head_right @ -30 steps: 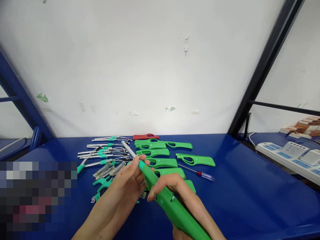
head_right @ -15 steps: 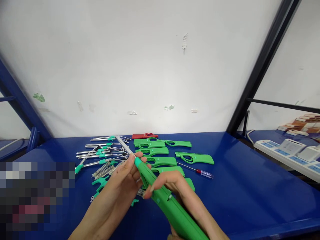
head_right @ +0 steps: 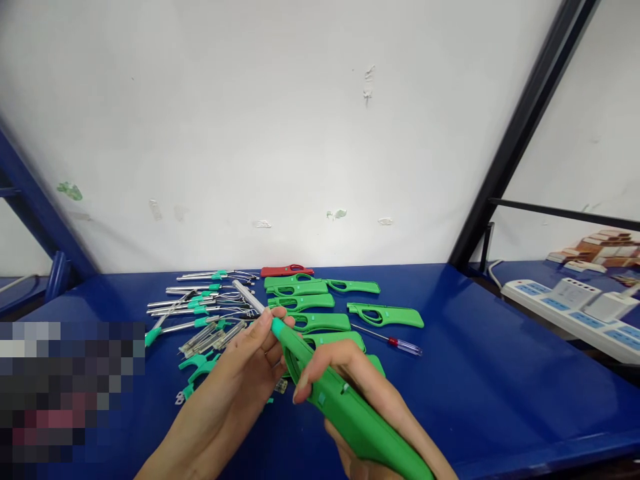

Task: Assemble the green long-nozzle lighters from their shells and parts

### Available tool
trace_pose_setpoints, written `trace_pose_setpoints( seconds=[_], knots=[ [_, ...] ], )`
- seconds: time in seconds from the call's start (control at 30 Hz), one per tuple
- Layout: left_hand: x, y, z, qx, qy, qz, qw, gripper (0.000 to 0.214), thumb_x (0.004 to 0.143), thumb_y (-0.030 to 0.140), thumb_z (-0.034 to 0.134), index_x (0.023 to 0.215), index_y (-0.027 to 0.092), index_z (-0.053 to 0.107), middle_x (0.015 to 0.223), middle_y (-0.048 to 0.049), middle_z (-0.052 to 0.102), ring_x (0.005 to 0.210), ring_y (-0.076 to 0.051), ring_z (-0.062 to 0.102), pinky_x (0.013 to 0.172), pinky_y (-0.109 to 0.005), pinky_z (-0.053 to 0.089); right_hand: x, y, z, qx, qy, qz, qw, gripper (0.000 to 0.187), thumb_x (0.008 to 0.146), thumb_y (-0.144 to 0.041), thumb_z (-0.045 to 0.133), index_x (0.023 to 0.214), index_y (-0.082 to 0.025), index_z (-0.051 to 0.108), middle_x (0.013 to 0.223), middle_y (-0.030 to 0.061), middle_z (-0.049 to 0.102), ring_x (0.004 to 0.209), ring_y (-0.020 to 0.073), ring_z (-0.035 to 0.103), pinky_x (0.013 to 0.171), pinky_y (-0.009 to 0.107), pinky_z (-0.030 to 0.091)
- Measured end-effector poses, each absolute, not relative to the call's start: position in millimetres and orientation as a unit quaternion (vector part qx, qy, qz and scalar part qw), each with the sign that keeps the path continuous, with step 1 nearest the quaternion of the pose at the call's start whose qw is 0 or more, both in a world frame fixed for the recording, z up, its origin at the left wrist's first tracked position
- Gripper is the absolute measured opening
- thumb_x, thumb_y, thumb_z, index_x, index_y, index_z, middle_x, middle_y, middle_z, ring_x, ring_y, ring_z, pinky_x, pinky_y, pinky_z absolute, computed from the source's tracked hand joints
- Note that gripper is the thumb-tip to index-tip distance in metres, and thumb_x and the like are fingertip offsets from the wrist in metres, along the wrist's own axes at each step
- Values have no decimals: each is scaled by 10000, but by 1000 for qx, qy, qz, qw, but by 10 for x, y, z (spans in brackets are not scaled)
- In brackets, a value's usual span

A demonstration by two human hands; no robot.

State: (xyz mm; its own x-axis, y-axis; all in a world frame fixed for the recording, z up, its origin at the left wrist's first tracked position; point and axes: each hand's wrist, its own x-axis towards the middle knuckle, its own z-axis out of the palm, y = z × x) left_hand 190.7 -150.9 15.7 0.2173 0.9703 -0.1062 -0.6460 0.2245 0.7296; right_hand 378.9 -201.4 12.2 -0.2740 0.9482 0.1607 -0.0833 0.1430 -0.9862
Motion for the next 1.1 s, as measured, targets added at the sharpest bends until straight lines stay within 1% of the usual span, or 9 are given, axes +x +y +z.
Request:
trace_pose_setpoints(
  seconds=[0.13,0.33,0.43,0.53,0.63,0.87,0.93,1.03,1.1],
  knots=[
    [1915,-1507,151,280,290,555,728,416,744,468,1031,997,206,829,960,-5,747,780,-114,652,739,-229,500,3829,-2036,80,-349,-587,551,480,269,979,-584,618,976,-327,698,950,83,714,801,276,665,733,398,598],
    [1887,-1499,193,276,284,564,724,431,734,451,1040,1005,201,817,989,-23,766,803,-130,681,755,-235,524,3663,-2060,43,-321,-590,522,525,333,902,-617,681,1071,-337,743,1110,111,767,1117,380,719,964,502,610],
    [1874,-1496,207,273,284,568,722,435,733,441,1042,1014,198,816,990,-28,771,804,-134,687,730,-232,521,3622,-2068,37,-308,-587,518,541,413,878,-667,690,1154,-368,761,1183,90,786,1224,403,719,1070,551,586],
    [1879,-1496,204,270,281,571,723,442,730,437,1045,1020,193,819,976,-29,772,784,-129,676,704,-230,512,3684,-2068,65,-295,-600,529,522,489,855,-715,705,1222,-401,778,1240,62,794,1300,412,712,1112,556,581],
    [1892,-1495,189,269,277,573,723,440,726,441,1046,1018,194,828,945,-17,767,727,-110,641,686,-228,503,3765,-2061,120,-316,-614,537,484,398,883,-617,748,1217,-407,794,1274,52,799,1317,405,715,1104,554,603],
    [1879,-1477,174,278,278,572,720,465,705,493,1048,1009,216,832,929,4,740,750,-112,640,707,-233,504,3747,-2038,300,-319,-612,540,481,285,952,-581,725,1139,-375,785,1227,65,822,1234,362,766,1046,531,643],
    [1867,-1475,176,285,282,568,719,436,729,484,1037,1004,218,829,956,-3,745,766,-115,643,713,-236,499,3753,-2008,312,-323,-612,538,481,244,988,-552,696,1120,-361,772,1216,78,827,1170,353,789,983,533,663],
    [1855,-1495,169,305,282,557,719,438,769,504,1007,1043,210,833,931,-9,737,747,-123,628,749,-259,512,3809,-1937,221,-344,-588,548,485,264,991,-528,717,1168,-334,741,1133,110,835,822,281,812,746,442,691],
    [1852,-1519,155,342,277,533,723,482,795,538,982,1109,202,837,889,-12,730,760,-130,625,791,-268,521,3860,-1894,123,-353,-564,583,467,372,944,-526,785,1243,-324,693,1046,105,829,537,178,694,532,327,620]
  ],
)
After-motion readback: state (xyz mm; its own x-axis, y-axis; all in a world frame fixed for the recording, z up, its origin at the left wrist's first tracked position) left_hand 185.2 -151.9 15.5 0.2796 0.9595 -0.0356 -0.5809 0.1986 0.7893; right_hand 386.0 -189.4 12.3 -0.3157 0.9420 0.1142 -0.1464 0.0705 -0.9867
